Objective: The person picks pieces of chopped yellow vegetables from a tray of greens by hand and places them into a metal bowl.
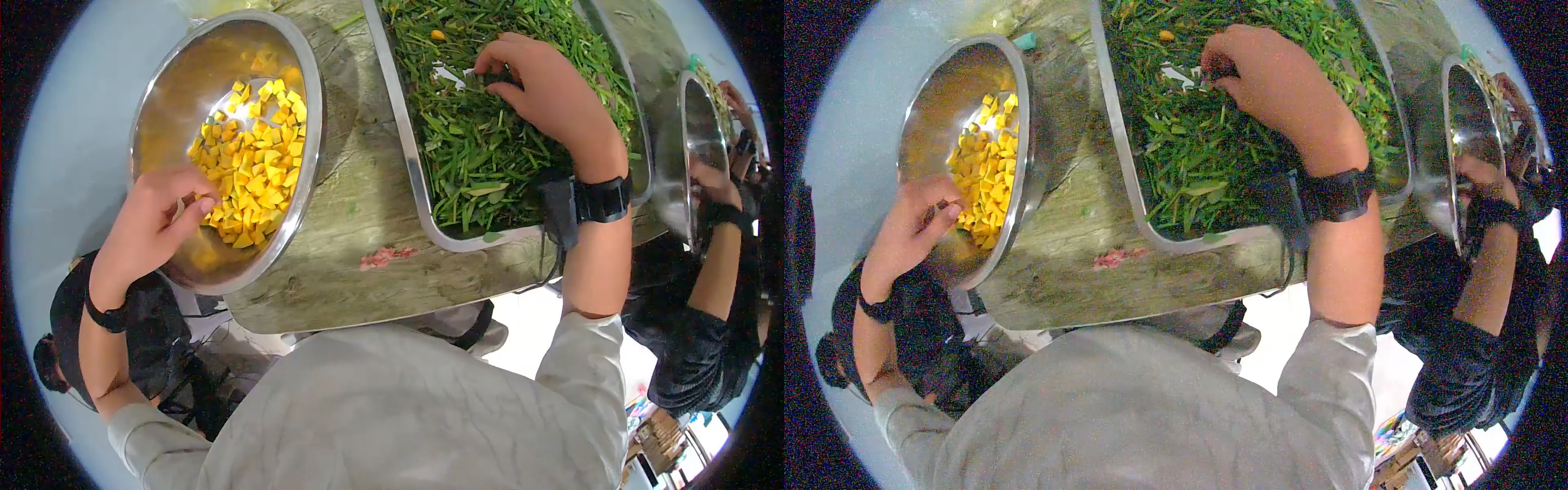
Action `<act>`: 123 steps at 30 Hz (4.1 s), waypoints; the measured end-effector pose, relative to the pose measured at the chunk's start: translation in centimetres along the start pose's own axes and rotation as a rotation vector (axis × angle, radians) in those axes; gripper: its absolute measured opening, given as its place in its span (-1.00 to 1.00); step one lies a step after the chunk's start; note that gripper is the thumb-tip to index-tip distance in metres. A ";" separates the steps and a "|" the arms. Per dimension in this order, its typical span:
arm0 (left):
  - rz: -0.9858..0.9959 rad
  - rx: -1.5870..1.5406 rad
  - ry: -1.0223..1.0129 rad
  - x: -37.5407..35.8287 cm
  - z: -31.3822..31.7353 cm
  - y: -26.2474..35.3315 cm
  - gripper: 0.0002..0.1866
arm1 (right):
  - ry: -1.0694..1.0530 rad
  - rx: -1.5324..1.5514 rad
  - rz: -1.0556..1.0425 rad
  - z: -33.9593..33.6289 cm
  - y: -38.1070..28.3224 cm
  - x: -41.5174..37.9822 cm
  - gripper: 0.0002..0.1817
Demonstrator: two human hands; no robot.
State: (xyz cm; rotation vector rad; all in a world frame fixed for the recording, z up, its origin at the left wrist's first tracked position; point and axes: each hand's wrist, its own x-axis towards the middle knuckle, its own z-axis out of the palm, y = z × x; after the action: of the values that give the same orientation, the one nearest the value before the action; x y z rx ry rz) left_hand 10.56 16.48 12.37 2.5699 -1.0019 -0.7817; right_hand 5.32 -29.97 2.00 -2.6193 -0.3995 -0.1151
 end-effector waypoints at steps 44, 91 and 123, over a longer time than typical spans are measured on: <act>0.026 -0.050 0.056 0.1 0.1 -0.7 -0.93 | 0.131 -0.308 0.174 0.3 -0.9 1.9 -0.80; 0.074 -0.369 0.068 -0.9 -0.1 0.8 -0.78 | 0.245 0.175 0.053 -1.3 -2.1 1.8 -0.68; 0.272 -0.004 0.388 0.2 0.8 3.8 -0.80 | -0.037 -0.110 0.056 0.3 -0.4 8.2 -0.73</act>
State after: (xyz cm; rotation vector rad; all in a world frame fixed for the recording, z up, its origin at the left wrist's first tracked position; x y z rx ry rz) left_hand 8.18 13.56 13.26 2.3789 -1.1758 -0.2028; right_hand 12.98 -27.36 3.14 -2.7424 -0.3415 -0.0727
